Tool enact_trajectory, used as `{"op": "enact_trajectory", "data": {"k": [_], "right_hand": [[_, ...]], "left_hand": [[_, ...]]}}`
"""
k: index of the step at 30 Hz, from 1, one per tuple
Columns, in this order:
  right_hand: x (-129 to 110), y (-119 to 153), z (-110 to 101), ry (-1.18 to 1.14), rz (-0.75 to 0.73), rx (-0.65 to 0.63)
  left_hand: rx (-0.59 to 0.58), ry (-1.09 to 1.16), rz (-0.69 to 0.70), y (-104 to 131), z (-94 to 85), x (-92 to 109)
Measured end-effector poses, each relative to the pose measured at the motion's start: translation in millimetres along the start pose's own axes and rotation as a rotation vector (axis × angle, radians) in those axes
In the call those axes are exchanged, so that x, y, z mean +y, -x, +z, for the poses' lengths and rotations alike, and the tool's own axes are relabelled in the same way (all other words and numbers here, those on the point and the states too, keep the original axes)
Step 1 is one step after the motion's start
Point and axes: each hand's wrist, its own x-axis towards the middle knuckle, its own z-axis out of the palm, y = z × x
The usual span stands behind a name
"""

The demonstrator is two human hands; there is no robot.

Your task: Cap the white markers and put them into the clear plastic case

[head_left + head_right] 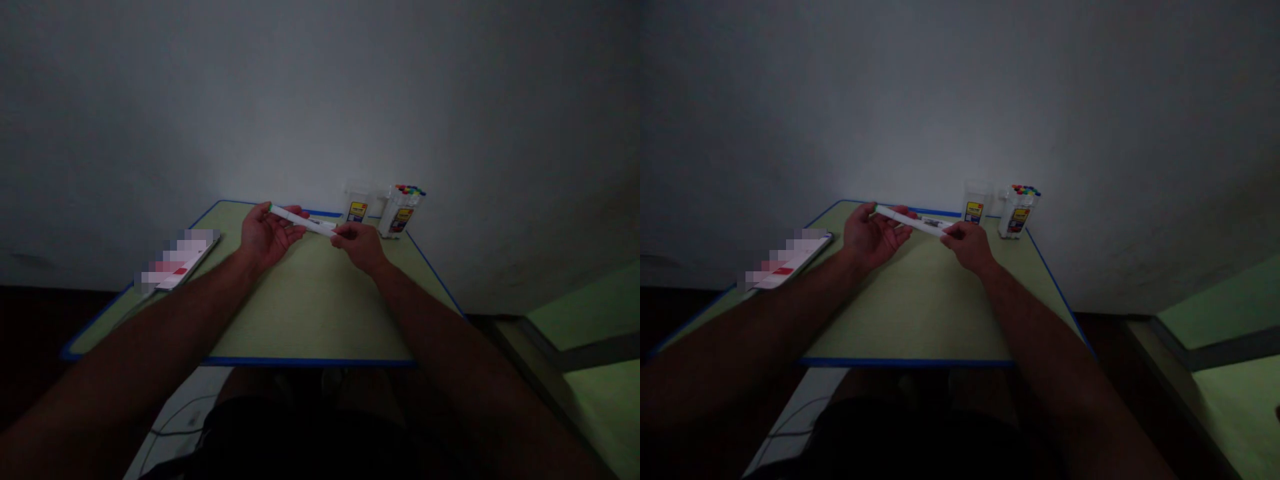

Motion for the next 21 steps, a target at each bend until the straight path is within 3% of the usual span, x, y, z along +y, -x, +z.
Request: {"op": "enact_trajectory", "data": {"k": [10,21], "right_hand": [[3,-5,-10,0.077,-0.018,0.168],[2,-3,-8,0.061,-0.053,0.154]], "left_hand": [[0.186,-0.152,0.123,-9,-9.2,-3],[0.274,-0.295,0.187,-9,-8.5,-4]]}}
